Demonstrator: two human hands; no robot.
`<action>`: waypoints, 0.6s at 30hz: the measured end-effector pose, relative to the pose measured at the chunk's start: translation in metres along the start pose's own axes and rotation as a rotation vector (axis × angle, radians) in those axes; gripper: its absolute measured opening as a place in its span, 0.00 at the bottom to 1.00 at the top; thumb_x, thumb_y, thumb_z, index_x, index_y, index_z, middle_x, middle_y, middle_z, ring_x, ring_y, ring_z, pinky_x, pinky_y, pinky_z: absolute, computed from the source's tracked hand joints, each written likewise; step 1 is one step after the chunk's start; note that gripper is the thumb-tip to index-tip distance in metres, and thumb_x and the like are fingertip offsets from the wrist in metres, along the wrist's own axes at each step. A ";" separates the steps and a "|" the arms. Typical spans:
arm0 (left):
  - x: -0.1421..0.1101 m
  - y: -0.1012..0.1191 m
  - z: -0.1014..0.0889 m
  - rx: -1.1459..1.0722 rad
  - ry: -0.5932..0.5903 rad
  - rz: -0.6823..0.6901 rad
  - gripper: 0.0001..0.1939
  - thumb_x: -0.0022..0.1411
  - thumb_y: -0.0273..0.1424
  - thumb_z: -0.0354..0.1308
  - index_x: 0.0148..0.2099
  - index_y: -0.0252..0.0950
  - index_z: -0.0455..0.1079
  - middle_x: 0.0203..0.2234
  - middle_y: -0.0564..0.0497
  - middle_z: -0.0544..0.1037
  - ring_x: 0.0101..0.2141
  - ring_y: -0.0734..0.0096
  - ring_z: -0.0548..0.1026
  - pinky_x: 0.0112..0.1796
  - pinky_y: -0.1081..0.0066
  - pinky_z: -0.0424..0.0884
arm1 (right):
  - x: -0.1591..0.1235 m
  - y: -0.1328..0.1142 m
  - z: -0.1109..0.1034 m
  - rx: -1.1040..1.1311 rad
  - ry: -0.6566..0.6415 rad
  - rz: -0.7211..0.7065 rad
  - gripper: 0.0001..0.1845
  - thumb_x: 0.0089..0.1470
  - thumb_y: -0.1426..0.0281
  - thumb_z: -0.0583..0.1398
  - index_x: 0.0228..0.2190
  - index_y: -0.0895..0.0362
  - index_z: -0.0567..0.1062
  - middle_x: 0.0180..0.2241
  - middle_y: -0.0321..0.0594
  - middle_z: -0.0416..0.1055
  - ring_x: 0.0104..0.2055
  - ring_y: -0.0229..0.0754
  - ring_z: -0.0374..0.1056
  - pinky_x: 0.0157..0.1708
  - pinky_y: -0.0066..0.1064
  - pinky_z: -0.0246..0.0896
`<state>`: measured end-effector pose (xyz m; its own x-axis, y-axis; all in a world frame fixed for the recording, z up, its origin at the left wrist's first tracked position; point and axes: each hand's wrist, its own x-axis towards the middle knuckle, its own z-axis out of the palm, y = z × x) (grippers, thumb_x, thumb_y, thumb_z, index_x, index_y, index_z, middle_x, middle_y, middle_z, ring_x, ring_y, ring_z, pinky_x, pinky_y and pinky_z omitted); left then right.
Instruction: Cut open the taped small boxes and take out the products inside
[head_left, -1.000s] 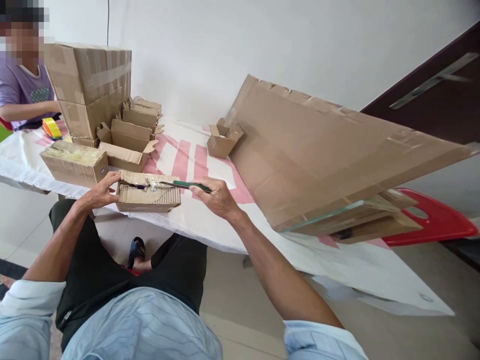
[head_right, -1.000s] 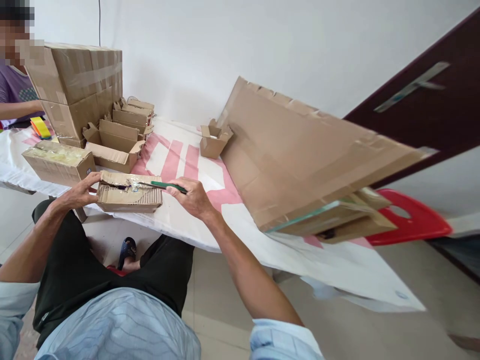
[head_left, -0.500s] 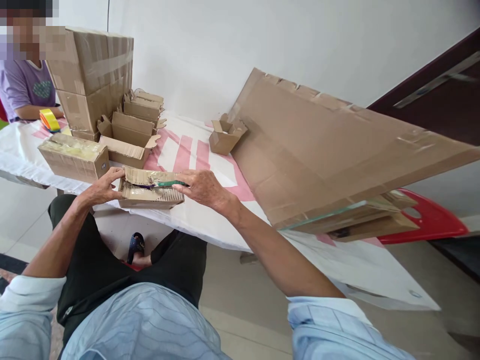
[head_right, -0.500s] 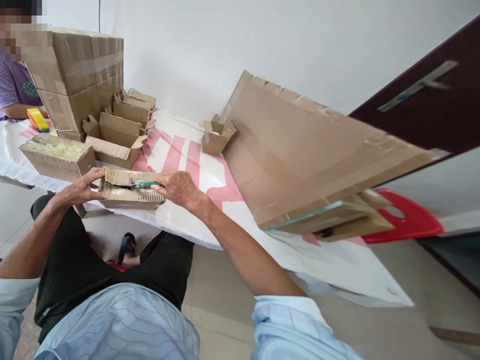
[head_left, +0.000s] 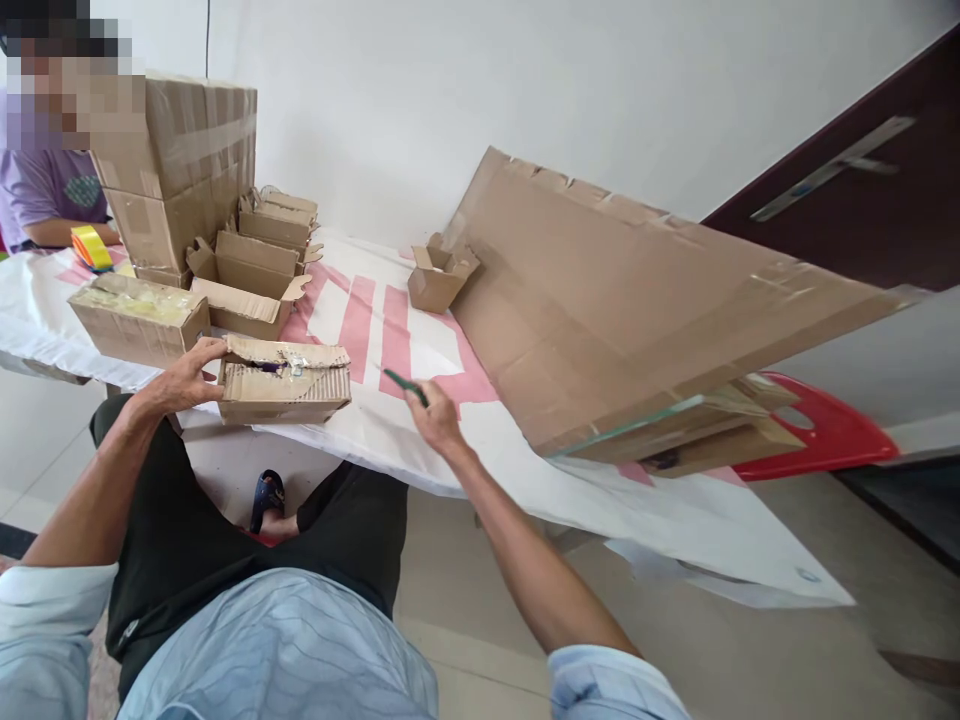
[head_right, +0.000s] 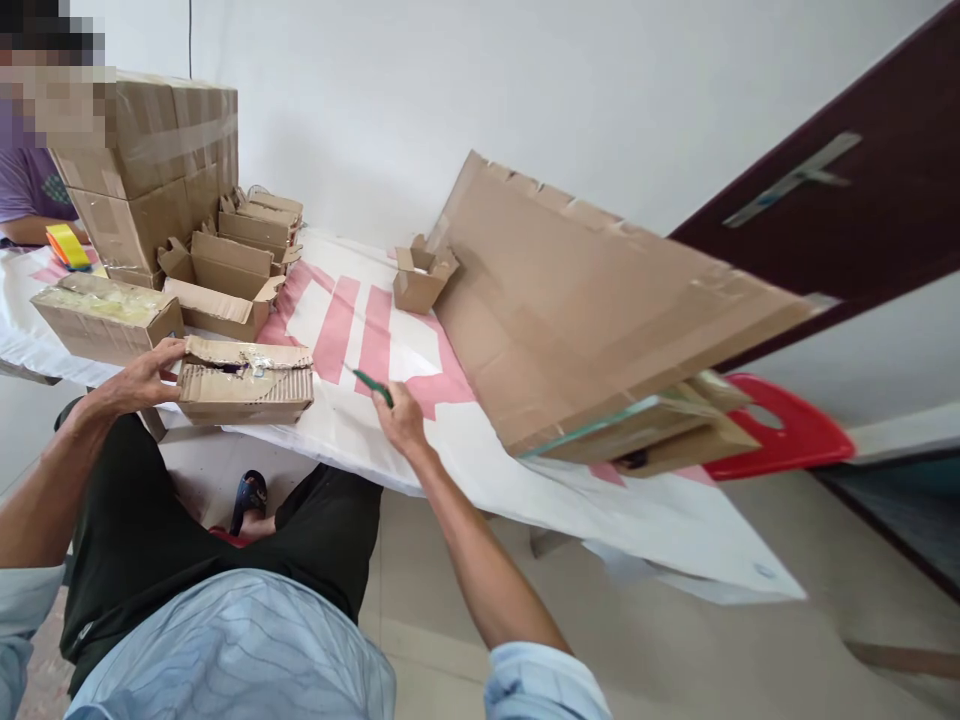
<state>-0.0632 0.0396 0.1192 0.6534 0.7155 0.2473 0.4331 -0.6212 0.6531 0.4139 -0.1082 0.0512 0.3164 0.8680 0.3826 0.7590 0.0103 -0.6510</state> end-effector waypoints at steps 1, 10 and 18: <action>-0.001 0.002 -0.003 -0.025 -0.012 -0.008 0.34 0.63 0.44 0.73 0.70 0.46 0.80 0.64 0.42 0.79 0.63 0.43 0.77 0.54 0.56 0.85 | -0.010 0.008 0.014 -0.056 -0.023 0.031 0.12 0.66 0.57 0.60 0.40 0.51 0.78 0.38 0.47 0.77 0.44 0.56 0.73 0.43 0.44 0.71; 0.002 0.010 -0.002 -0.108 -0.052 -0.037 0.34 0.64 0.50 0.74 0.68 0.44 0.82 0.64 0.41 0.81 0.65 0.43 0.77 0.54 0.60 0.84 | 0.004 -0.047 0.044 -0.027 0.087 -0.196 0.12 0.70 0.61 0.61 0.47 0.53 0.82 0.49 0.53 0.80 0.56 0.60 0.73 0.60 0.52 0.71; 0.000 0.017 0.009 -0.082 -0.069 -0.037 0.34 0.63 0.40 0.70 0.71 0.48 0.80 0.69 0.44 0.76 0.67 0.43 0.76 0.58 0.55 0.84 | 0.052 -0.194 0.056 -0.200 -0.383 -0.426 0.15 0.67 0.56 0.72 0.37 0.53 0.82 0.43 0.46 0.82 0.47 0.51 0.75 0.46 0.38 0.65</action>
<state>-0.0504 0.0260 0.1239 0.6802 0.7120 0.1742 0.4071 -0.5646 0.7179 0.2515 -0.0369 0.1607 -0.2380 0.9253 0.2952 0.8780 0.3349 -0.3419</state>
